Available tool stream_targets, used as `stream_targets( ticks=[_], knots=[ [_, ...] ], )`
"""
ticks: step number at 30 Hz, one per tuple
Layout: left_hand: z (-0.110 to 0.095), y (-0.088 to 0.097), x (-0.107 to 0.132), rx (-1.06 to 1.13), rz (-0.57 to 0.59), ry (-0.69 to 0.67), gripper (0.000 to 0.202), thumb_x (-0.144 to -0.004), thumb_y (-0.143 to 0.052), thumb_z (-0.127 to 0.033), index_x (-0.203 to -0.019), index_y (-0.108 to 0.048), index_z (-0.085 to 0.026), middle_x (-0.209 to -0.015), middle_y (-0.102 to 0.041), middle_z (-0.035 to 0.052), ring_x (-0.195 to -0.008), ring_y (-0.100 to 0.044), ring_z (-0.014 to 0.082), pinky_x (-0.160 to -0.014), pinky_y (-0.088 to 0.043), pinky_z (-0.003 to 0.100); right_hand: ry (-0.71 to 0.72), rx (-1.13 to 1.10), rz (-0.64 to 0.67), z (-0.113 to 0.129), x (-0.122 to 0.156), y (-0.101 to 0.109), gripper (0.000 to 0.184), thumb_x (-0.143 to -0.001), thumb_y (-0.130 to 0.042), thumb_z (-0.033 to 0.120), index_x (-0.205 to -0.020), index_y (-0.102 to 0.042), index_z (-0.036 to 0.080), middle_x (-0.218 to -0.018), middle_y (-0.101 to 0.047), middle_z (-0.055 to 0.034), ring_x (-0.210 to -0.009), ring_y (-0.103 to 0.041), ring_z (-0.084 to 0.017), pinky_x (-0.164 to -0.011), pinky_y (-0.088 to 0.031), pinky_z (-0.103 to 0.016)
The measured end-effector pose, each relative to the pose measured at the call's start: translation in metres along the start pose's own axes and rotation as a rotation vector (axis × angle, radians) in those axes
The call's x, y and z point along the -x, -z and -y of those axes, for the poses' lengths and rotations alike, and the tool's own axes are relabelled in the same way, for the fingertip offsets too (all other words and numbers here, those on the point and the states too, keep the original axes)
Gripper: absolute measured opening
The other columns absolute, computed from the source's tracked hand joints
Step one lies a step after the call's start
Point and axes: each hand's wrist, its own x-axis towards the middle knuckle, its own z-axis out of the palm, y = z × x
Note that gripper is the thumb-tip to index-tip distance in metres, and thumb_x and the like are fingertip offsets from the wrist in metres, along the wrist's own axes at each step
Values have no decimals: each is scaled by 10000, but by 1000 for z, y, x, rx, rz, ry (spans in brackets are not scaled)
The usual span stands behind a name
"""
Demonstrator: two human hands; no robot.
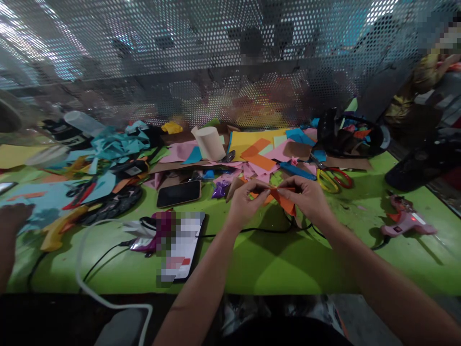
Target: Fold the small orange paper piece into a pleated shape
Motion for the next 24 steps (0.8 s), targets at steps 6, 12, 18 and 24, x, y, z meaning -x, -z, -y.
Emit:
stream_targets(
  ticks=[6, 12, 18, 24],
  knots=[
    [-3, -1, 0, 9, 15, 37, 78, -803, -670, -227, -865, -703, -195, -819, -708, 21, -779, -640, 146, -740, -534, 273, -4, 12, -21, -4, 1, -1, 176, -712, -737, 358, -742, -676, 196, -731, -694, -26, -693, -618, -181, -622, -473, -287],
    [-7, -1, 0, -26, -27, 45, 58, -805, -666, -216, -824, -718, -200, -790, -723, 26, -771, -650, 162, -728, -547, 292, -9, -35, -11, -7, 1, -2, 219, -713, -754, 385, -783, -681, 192, -741, -691, -25, -685, -607, -174, -609, -465, -282],
    [-4, -1, 0, -22, -22, 60, 74, -792, -683, -224, -847, -724, -196, -814, -728, 27, -786, -655, 154, -722, -545, 275, -8, -9, -53, -5, 1, -1, 230, -695, -768, 389, -706, -649, 192, -658, -633, -4, -620, -546, -149, -564, -419, -269],
    [-3, -1, -1, -21, -44, 58, 50, -776, -689, -214, -811, -712, -187, -778, -719, 24, -759, -652, 154, -705, -554, 278, -11, -52, -26, -7, 0, -1, 235, -688, -777, 394, -752, -678, 190, -712, -673, -18, -667, -588, -165, -616, -459, -286]
  ],
)
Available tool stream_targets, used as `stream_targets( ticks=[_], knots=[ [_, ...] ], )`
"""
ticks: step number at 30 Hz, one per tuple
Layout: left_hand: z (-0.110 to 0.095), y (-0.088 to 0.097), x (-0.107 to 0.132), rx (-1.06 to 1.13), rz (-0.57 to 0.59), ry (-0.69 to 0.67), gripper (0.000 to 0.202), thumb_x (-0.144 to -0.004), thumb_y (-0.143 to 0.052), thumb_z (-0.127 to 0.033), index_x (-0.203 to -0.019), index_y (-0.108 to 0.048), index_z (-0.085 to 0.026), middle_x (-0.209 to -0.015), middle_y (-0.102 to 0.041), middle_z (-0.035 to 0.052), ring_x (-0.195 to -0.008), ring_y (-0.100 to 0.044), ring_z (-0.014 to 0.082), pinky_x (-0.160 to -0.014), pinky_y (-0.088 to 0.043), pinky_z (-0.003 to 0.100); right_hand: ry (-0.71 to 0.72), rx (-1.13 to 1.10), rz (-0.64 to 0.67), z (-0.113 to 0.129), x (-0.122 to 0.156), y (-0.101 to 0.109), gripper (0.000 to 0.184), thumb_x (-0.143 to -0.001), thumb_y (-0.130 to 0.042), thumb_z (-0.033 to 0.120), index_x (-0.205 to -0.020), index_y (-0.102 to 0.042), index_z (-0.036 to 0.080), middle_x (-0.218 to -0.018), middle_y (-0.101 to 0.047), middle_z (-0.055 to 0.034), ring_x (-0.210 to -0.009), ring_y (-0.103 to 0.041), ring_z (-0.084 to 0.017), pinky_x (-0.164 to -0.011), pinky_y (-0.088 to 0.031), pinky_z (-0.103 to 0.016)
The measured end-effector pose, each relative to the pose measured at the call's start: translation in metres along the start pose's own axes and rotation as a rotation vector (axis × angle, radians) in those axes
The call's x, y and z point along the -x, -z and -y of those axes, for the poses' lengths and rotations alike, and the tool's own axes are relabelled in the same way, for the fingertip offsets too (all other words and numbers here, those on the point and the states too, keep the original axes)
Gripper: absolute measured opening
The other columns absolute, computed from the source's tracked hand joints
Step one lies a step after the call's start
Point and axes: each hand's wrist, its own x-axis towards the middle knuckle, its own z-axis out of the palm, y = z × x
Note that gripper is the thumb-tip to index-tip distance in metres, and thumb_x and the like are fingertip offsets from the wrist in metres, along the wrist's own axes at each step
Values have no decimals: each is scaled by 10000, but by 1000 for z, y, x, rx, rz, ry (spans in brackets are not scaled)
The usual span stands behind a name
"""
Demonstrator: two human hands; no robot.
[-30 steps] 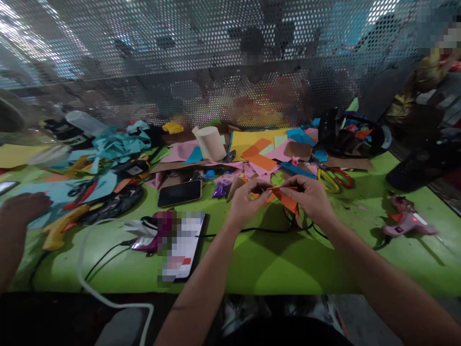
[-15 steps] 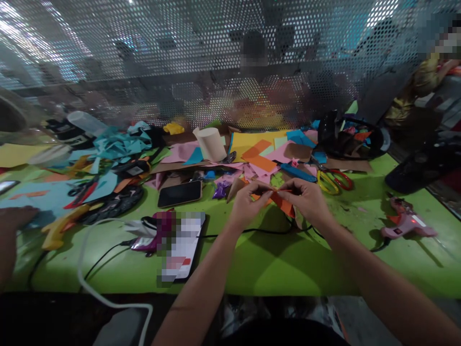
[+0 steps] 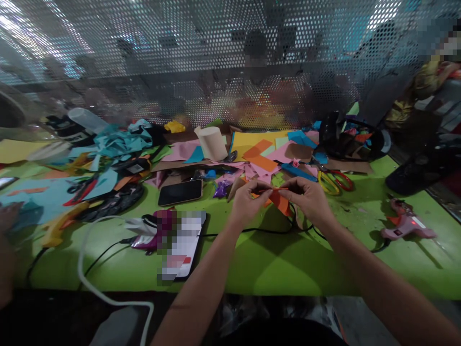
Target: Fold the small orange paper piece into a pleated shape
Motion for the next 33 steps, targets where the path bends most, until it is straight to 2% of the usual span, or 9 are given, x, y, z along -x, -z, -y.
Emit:
stream_targets(
  ticks=[8, 12, 16, 19, 22, 25, 28, 30, 33],
  knots=[
    [0, 2, 0, 8, 43, 17, 89, -793, -688, -238, -857, -724, -188, -833, -736, 39, -799, -662, 165, -736, -556, 293, 17, 39, -11, 0, 0, 1, 220, -706, -758, 404, -704, -676, 200, -679, -675, -18, -647, -583, -167, -601, -458, -289],
    [0, 2, -1, 5, 23, 3, 51, -784, -680, -211, -815, -720, -203, -797, -733, 26, -779, -657, 167, -731, -556, 296, 21, 29, 21, 0, 0, 0, 217, -714, -746, 410, -740, -690, 202, -725, -693, -24, -678, -599, -175, -630, -474, -299],
    [0, 2, -2, 18, 37, 14, 46, -782, -680, -222, -810, -713, -205, -793, -731, 24, -776, -658, 168, -726, -556, 295, 18, 60, -1, 0, 0, 0, 227, -736, -726, 415, -713, -674, 195, -678, -663, -12, -644, -572, -162, -597, -451, -284],
    [3, 1, -2, 47, 35, 27, 48, -781, -679, -229, -805, -705, -197, -797, -726, 29, -785, -661, 169, -754, -558, 304, 12, 30, 17, -2, 0, 0, 231, -746, -728, 419, -768, -689, 192, -723, -672, -16, -679, -586, -163, -621, -460, -281],
    [10, 1, -3, 101, 13, 77, 99, -773, -690, -272, -809, -698, -180, -792, -713, 33, -772, -655, 163, -743, -550, 302, 11, -45, 58, -5, -1, 1, 294, -755, -736, 428, -928, -689, 196, -822, -687, -31, -761, -619, -175, -682, -493, -293],
    [20, 2, -5, 181, -68, 194, 187, -746, -707, -335, -816, -683, -164, -738, -673, 18, -689, -624, 133, -657, -523, 265, 87, -19, 57, -5, -2, 3, 305, -826, -670, 388, -1078, -665, 218, -908, -674, -38, -827, -622, -176, -737, -507, -308],
    [25, 3, -8, 273, -130, 276, 253, -695, -730, -348, -859, -671, -164, -743, -648, 2, -652, -599, 110, -586, -494, 226, 228, 145, 66, -2, -2, 4, 283, -832, -626, 246, -1109, -681, 255, -1051, -642, -57, -875, -607, -179, -774, -506, -329],
    [24, 2, -9, 311, -136, 297, 266, -667, -735, -326, -873, -671, -170, -744, -635, -6, -646, -587, 105, -565, -488, 216, 308, 231, 98, -1, -1, 3, 379, -791, -638, 181, -1155, -673, 282, -1158, -599, -69, -925, -598, -194, -791, -508, -347],
    [21, 0, -8, 315, -88, 311, 213, -649, -728, -279, -827, -676, -174, -724, -634, -8, -646, -580, 104, -568, -489, 214, 363, 272, 123, -1, 0, 2, 406, -762, -720, 231, -1160, -666, 282, -1187, -565, -83, -1015, -572, -231, -797, -507, -359]
  ],
)
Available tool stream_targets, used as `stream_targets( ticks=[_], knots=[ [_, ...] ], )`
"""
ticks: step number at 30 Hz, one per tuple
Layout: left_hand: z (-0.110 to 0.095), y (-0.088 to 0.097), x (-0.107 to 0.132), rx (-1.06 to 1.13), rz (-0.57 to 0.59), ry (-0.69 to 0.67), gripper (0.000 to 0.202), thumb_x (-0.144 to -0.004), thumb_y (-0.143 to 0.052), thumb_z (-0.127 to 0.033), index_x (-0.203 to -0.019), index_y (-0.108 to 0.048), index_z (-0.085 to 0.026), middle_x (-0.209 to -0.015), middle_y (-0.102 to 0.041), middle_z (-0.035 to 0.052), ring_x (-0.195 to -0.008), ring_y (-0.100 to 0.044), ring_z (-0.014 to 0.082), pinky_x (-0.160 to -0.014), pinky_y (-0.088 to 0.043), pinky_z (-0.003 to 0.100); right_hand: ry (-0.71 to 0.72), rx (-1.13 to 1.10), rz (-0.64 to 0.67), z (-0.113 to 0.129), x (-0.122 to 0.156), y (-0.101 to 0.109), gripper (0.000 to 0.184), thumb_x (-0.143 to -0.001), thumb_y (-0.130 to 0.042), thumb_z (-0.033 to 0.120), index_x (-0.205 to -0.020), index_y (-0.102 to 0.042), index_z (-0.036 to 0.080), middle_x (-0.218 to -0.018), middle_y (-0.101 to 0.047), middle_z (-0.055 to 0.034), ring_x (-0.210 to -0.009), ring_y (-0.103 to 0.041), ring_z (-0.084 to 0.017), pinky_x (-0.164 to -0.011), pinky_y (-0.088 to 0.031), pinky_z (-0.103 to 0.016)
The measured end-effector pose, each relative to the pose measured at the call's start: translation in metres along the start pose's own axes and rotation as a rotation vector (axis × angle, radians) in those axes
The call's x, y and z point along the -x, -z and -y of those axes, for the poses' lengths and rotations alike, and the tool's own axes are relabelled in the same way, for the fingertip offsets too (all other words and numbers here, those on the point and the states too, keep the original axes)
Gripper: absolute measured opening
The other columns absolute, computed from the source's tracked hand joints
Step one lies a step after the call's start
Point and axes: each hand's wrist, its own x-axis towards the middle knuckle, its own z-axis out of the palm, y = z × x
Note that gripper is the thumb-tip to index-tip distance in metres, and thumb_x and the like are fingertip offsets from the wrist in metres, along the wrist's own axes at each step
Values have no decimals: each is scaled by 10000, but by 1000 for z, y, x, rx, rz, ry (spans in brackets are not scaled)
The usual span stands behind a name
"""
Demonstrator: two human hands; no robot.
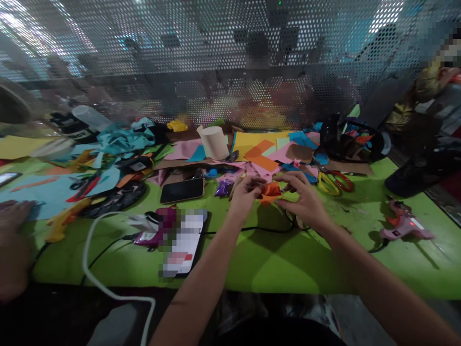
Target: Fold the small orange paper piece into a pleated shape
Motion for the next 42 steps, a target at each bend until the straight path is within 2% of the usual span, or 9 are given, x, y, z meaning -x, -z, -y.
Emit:
stream_targets(
  ticks=[4, 9, 13, 16, 21, 28, 33, 37, 42],
  knots=[
    [-1, -3, 4, -60, 107, -10, 137, -692, -696, -260, -800, -691, -176, -773, -671, 13, -679, -601, 116, -599, -503, 229, -35, -14, -47, -1, 0, 0, 179, -773, -766, 379, -838, -690, 231, -931, -589, -54, -900, -564, -215, -733, -479, -332],
    [-5, -2, 8, -98, 202, -59, 187, -789, -669, -351, -879, -722, -197, -929, -687, 38, -738, -607, 113, -657, -513, 231, -135, -101, -104, 0, -3, 5, 285, -737, -788, 457, -681, -643, 218, -789, -564, -21, -785, -546, -189, -680, -443, -317],
    [-9, -2, 10, -72, 257, -123, 224, -773, -719, -392, -891, -743, -203, -1145, -667, 82, -911, -634, 160, -691, -522, 238, -195, -159, -107, 0, -5, 7, 259, -734, -783, 448, -690, -678, 216, -798, -568, -23, -796, -552, -186, -703, -438, -317],
    [-7, -4, 11, -79, 252, -115, 260, -701, -791, -359, -888, -755, -182, -1016, -706, 79, -856, -637, 163, -696, -521, 253, -209, -224, -103, -1, -5, 6, 246, -732, -779, 441, -708, -689, 213, -819, -576, -26, -823, -557, -189, -728, -440, -318],
    [-3, -7, 10, -85, 234, -133, 236, -736, -765, -379, -831, -764, -164, -805, -715, 49, -658, -573, 120, -585, -467, 231, -248, -260, -109, -7, -3, 3, 268, -724, -771, 459, -782, -682, 212, -820, -593, -20, -754, -536, -173, -673, -421, -304],
    [-4, -8, 11, -95, 262, -184, 174, -740, -760, -294, -850, -777, -161, -900, -744, 77, -851, -653, 189, -795, -514, 293, -303, -314, -185, -12, -2, 2, 292, -707, -779, 452, -684, -631, 201, -704, -558, 4, -664, -493, -148, -621, -378, -292],
    [-4, -8, 11, -100, 246, -191, 156, -749, -751, -281, -843, -772, -158, -903, -747, 80, -855, -662, 193, -803, -522, 301, -314, -354, -164, -9, -3, 4, 277, -691, -792, 446, -745, -671, 203, -741, -603, -5, -698, -534, -160, -655, -410, -300],
    [0, -8, 10, -101, 232, -222, 154, -747, -748, -272, -847, -766, -156, -909, -741, 86, -849, -665, 191, -789, -534, 303, -334, -319, -175, -7, -3, 4, 298, -700, -775, 466, -705, -649, 197, -695, -577, 3, -659, -508, -150, -623, -386, -290],
    [6, -9, 10, -107, 231, -237, 147, -746, -739, -249, -852, -763, -151, -917, -738, 89, -855, -669, 186, -798, -536, 301, -314, -311, -159, -5, -3, 5, 258, -722, -754, 440, -719, -656, 202, -731, -603, -6, -714, -533, -166, -683, -401, -304]
  ],
)
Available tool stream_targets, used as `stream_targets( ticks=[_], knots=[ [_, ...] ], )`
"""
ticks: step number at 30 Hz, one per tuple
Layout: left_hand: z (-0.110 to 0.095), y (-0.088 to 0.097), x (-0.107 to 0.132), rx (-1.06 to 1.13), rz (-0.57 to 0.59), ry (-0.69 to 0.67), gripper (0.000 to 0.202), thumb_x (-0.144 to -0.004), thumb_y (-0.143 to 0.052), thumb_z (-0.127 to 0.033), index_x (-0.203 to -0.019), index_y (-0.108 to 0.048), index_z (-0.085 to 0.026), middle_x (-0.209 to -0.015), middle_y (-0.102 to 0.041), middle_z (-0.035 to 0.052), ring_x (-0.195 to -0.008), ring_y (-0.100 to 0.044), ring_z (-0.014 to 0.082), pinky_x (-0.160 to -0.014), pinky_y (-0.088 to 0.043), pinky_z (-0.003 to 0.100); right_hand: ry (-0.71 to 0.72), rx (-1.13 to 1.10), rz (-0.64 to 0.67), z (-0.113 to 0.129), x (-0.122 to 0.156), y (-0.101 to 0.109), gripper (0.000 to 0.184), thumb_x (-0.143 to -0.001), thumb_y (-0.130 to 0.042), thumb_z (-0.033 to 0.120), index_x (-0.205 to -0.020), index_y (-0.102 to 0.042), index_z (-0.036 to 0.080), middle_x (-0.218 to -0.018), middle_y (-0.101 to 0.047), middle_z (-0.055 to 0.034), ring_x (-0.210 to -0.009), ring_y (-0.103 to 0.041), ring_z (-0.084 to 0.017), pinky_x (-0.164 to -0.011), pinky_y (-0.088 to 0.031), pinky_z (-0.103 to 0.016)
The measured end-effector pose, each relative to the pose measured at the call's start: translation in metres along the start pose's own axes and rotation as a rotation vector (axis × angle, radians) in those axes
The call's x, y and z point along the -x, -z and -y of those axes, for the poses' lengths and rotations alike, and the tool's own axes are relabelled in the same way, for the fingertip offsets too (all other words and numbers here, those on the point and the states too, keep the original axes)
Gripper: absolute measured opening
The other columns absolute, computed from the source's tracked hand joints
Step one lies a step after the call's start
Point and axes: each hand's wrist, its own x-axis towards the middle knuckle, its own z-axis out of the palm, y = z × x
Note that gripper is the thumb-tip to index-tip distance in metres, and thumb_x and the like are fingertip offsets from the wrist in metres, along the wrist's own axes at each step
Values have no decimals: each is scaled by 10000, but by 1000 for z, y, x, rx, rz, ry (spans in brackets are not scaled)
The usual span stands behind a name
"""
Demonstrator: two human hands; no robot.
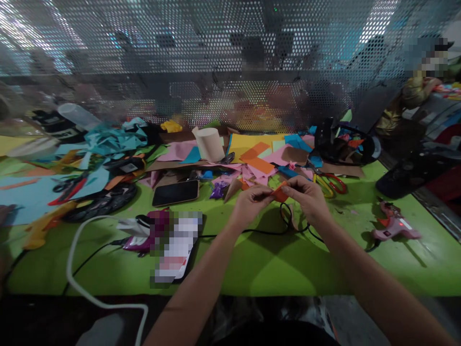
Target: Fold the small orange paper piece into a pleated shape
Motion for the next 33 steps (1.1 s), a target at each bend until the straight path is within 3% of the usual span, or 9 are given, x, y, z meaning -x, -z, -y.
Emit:
stream_targets(
  ticks=[16, 33],
  knots=[
    [4, -1, 0, -95, -7, -87, 120, -776, -720, -265, -842, -759, -173, -891, -744, 77, -829, -679, 184, -780, -563, 309, -29, -21, -20, -4, -2, 0, 290, -697, -778, 464, -711, -657, 201, -706, -585, 2, -674, -504, -155, -645, -390, -300],
    [4, -2, -1, -120, -28, -64, 95, -732, -725, -231, -803, -763, -180, -877, -749, 70, -822, -683, 186, -778, -550, 307, 1, 65, -9, 0, -1, 0, 266, -734, -737, 458, -715, -650, 207, -712, -594, -7, -697, -513, -165, -654, -404, -299]
  ],
)
